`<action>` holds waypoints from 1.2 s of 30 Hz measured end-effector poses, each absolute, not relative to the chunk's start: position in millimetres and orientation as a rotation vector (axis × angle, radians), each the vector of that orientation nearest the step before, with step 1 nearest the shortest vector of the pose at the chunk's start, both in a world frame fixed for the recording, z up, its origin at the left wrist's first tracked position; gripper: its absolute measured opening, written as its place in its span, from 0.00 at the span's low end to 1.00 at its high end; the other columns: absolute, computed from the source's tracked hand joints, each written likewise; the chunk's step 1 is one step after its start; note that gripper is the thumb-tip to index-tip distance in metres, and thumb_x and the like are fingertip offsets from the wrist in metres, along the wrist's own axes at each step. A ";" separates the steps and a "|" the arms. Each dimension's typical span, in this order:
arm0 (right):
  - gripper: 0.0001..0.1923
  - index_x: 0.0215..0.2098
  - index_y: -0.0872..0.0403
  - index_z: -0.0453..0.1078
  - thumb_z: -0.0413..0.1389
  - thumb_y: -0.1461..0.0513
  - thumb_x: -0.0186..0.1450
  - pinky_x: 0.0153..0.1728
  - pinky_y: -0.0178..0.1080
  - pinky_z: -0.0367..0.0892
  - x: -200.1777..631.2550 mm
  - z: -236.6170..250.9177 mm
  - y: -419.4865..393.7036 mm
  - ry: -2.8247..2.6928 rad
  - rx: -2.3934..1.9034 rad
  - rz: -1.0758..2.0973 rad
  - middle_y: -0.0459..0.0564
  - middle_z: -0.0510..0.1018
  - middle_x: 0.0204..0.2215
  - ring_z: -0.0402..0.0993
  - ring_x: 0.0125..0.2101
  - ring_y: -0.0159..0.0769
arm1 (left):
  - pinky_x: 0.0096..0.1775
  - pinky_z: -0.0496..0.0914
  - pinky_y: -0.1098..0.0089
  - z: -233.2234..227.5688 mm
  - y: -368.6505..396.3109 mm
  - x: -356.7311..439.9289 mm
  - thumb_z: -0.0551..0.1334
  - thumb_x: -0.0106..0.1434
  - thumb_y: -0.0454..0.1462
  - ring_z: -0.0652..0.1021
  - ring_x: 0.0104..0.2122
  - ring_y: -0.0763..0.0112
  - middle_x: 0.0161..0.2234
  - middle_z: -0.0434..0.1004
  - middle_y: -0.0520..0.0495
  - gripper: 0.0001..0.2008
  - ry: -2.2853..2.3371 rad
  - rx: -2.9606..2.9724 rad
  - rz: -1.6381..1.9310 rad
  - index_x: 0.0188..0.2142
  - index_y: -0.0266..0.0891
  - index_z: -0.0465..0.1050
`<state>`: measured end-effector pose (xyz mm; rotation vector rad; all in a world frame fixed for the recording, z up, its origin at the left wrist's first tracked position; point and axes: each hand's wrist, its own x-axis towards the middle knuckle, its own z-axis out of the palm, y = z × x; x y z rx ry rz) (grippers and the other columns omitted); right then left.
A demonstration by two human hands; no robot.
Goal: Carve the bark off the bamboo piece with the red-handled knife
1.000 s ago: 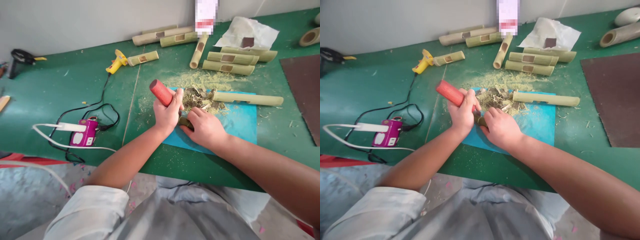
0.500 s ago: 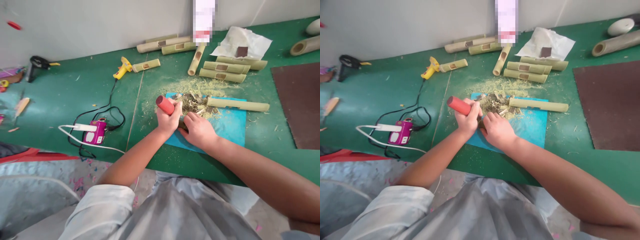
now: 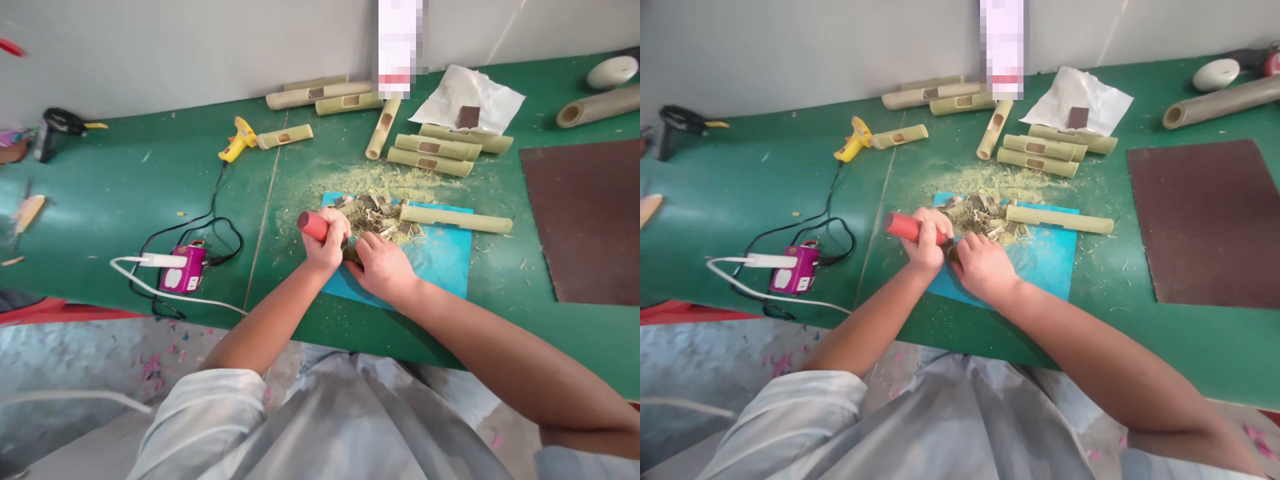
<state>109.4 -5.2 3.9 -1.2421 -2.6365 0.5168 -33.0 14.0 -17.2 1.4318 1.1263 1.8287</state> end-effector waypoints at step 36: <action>0.11 0.40 0.58 0.74 0.59 0.57 0.70 0.34 0.41 0.61 110.4 0.6 -6.1 -2.574 -1.249 0.545 0.57 0.78 0.38 0.70 0.38 0.44 | 0.31 0.68 0.71 -9.3 10.7 -32.4 0.67 0.66 0.50 0.69 0.21 0.79 0.20 0.67 0.55 0.23 1.334 1.462 1.694 0.23 0.39 0.64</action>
